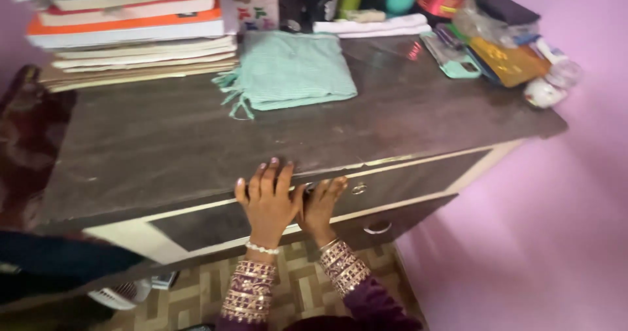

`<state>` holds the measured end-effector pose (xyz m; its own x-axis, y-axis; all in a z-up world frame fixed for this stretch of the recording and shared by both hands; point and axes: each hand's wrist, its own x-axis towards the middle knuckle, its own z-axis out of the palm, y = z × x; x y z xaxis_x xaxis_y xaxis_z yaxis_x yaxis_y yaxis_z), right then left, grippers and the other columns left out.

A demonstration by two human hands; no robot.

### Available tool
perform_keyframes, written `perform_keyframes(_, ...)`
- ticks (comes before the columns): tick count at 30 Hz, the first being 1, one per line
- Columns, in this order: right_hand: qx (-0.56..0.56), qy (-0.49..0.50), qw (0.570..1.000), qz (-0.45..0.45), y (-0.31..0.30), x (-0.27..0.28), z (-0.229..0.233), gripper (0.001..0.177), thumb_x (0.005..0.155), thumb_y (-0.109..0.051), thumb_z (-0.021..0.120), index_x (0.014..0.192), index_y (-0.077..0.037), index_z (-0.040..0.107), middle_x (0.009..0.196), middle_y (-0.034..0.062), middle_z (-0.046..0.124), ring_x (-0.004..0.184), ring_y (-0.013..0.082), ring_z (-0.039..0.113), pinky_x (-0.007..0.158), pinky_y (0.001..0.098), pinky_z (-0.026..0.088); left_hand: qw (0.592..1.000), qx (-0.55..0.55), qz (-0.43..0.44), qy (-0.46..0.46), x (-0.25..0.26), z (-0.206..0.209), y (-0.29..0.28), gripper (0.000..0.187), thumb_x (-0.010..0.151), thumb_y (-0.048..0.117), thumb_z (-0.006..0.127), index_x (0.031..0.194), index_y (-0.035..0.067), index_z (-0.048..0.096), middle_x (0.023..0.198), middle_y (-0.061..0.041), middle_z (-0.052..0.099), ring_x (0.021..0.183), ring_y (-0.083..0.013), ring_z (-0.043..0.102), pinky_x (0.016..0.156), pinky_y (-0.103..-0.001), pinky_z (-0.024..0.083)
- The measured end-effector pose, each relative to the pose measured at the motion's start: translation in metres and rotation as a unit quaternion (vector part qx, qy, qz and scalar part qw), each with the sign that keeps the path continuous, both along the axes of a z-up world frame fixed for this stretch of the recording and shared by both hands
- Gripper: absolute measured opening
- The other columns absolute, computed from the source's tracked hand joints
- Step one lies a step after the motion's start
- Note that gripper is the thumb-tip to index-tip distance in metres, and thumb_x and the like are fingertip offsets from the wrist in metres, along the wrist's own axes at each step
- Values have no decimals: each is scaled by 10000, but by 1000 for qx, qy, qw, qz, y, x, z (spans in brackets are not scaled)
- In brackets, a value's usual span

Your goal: Cleaning and organizing a wooden cabinet and drawers in a room.

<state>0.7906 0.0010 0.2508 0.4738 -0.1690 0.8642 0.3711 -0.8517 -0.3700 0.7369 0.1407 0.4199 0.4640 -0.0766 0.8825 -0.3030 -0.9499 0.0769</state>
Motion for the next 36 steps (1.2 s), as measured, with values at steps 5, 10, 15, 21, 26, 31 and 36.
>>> perform_keyframes(5, -172, 4, 983, -71, -68, 13, -33, 799, 977, -290, 556, 1631, -86, 145, 1686, 273, 76, 1574, 484, 55, 1235, 723, 9, 997, 53, 29, -45, 15, -3, 7, 441, 988, 571, 672, 1303, 262, 682, 1337, 4, 619, 1249, -218, 531, 1146, -515, 213)
perform_keyframes(10, -71, 1, 997, 14, -72, -4, -2, 523, 903, -83, 554, 1426, -87, 557, 1566, 203, 421, 1524, 467, 299, 1249, 662, 193, 995, 62, 32, -66, 19, -6, 5, 418, 1002, 549, 648, 1289, 249, 691, 1273, -10, 618, 1227, -225, 533, 1141, -530, 194)
perform_keyframes(15, -76, -47, 995, 46, -69, -25, 33, 385, 939, 33, 594, 1262, -104, 753, 1447, 100, 621, 1468, 364, 462, 1224, 544, 345, 995, 66, 46, -65, 14, -4, 7, 443, 1004, 559, 667, 1313, 242, 674, 1283, -19, 610, 1242, -230, 535, 1152, -530, 195)
perform_keyframes(21, -52, -15, 990, 128, -102, -51, 47, 409, 882, 61, 679, 1175, -202, 788, 1346, 7, 708, 1327, 252, 589, 1077, 396, 534, 998, 33, 55, 18, 6, -24, -16, 500, 999, 535, 720, 1390, 239, 623, 1431, -21, 576, 1416, -256, 457, 1232, -588, 78)
perform_keyframes(26, 224, -62, 967, 102, -130, -46, 90, 406, 891, 125, 584, 1210, -76, 734, 1318, 152, 597, 1207, 273, 659, 1036, 369, 559, 997, -29, -11, 68, 16, -52, -71, 932, 912, 738, 618, 1538, 88, 388, 1577, -290, 215, 1434, -515, 143, 1163, -769, 27)
perform_keyframes(31, 63, -45, 988, 136, -144, -41, 54, 405, 810, 92, 650, 1169, -67, 750, 1279, 174, 632, 1146, 333, 648, 959, 383, 553, 995, 28, 37, 86, 24, -59, -108, 879, 929, 664, 662, 1579, 170, 336, 1598, -327, 161, 1458, -585, 169, 1102, -827, 110)
perform_keyframes(36, 84, 51, 976, 195, -186, -47, 40, 374, 821, 82, 696, 1126, -111, 793, 1224, 152, 678, 1034, 276, 704, 848, 328, 580, 996, 16, 56, 68, 12, -53, -110, 847, 913, 670, 699, 1563, 219, 396, 1570, -299, 266, 1469, -561, 206, 1130, -824, 127)
